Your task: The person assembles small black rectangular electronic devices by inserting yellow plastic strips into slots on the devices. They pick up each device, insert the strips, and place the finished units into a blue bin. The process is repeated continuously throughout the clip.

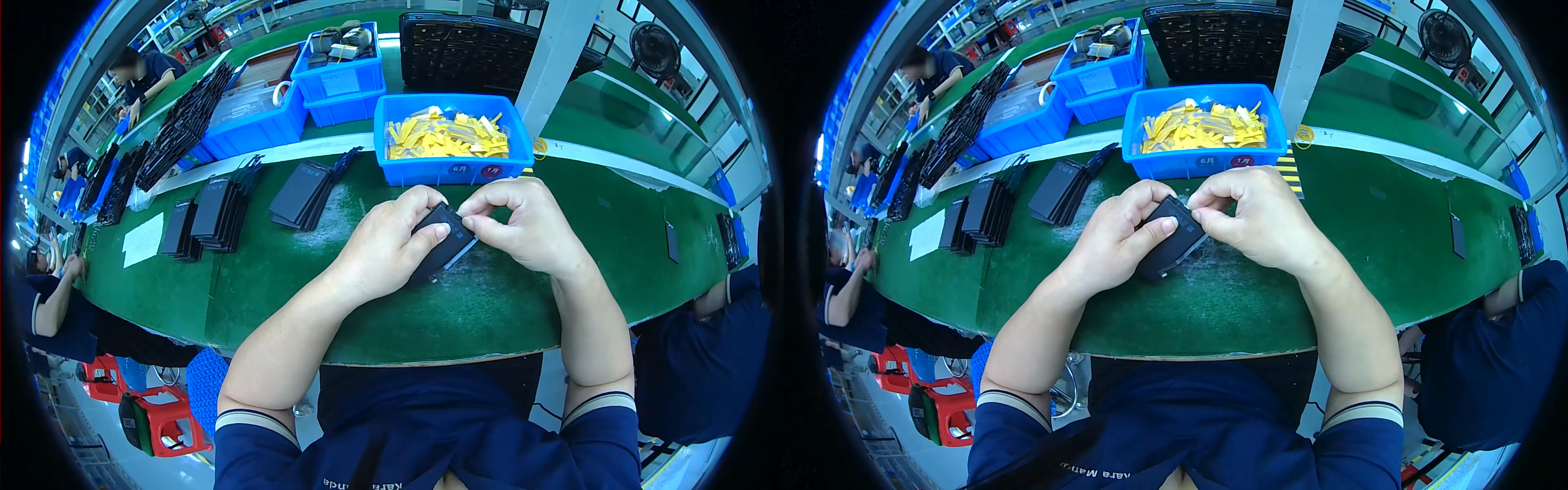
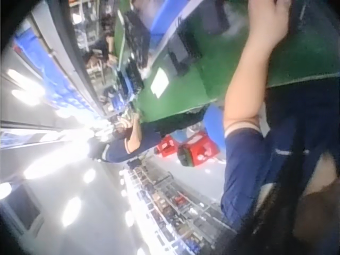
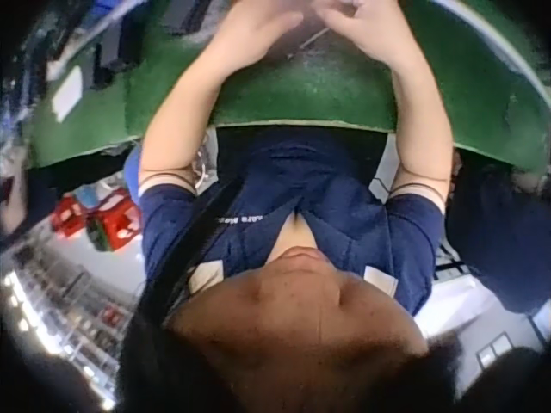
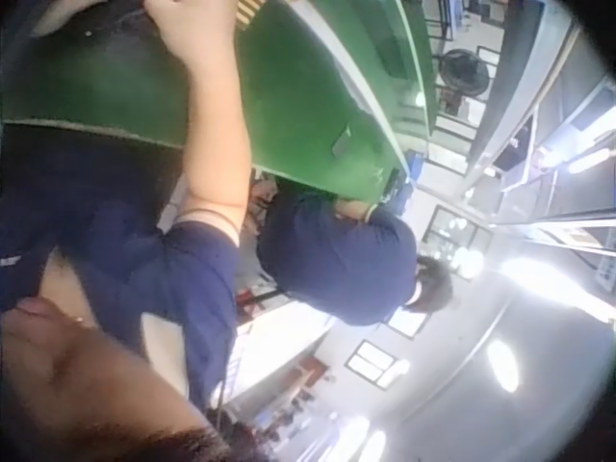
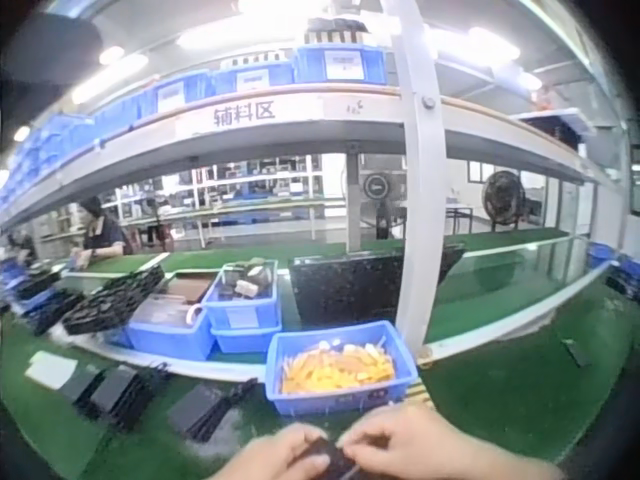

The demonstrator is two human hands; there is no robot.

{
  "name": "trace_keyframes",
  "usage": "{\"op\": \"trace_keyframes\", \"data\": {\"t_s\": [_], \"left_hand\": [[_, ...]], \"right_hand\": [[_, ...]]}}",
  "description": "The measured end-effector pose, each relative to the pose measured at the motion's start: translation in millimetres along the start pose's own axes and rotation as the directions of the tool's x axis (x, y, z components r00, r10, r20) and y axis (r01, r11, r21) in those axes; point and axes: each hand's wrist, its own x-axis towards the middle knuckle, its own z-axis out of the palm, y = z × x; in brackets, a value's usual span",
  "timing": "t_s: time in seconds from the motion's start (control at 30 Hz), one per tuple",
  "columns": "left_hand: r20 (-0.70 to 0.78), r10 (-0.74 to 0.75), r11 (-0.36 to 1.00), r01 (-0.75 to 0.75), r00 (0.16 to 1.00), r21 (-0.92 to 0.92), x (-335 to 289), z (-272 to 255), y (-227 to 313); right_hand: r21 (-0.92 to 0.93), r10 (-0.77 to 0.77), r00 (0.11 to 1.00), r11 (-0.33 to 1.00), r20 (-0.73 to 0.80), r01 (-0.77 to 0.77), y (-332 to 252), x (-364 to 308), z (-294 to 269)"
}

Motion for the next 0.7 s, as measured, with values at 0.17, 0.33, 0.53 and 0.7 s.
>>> {"op": "trace_keyframes", "data": {"t_s": [0.17, 0.33, 0.53, 0.7], "left_hand": [[-0.014, -0.03, 0.996, 0.031, 0.999, 0.079, -0.7, 3.0, 5.1], [-0.067, -0.016, 0.996, 0.021, 0.998, 0.082, 0.8, 7.1, 4.0], [-0.262, -0.052, 0.969, -0.015, 0.964, -0.247, 2.8, 9.0, 0.4], [-0.291, -0.015, 0.943, -0.083, 0.957, -0.324, -0.7, 13.1, -3.7]], "right_hand": [[-0.13, -0.063, 0.995, 0.99, -0.074, 0.053, -6.3, -3.3, 7.6], [-0.349, -0.321, 0.939, 0.899, -0.12, 0.263, -4.7, -4.5, 17.2], [0.157, -0.09, 0.916, 0.974, -0.392, 0.163, -4.4, -3.3, 33.3], [0.519, 0.069, 0.963, 0.851, -0.262, 0.08, 2.9, -5.8, 32.7]]}}
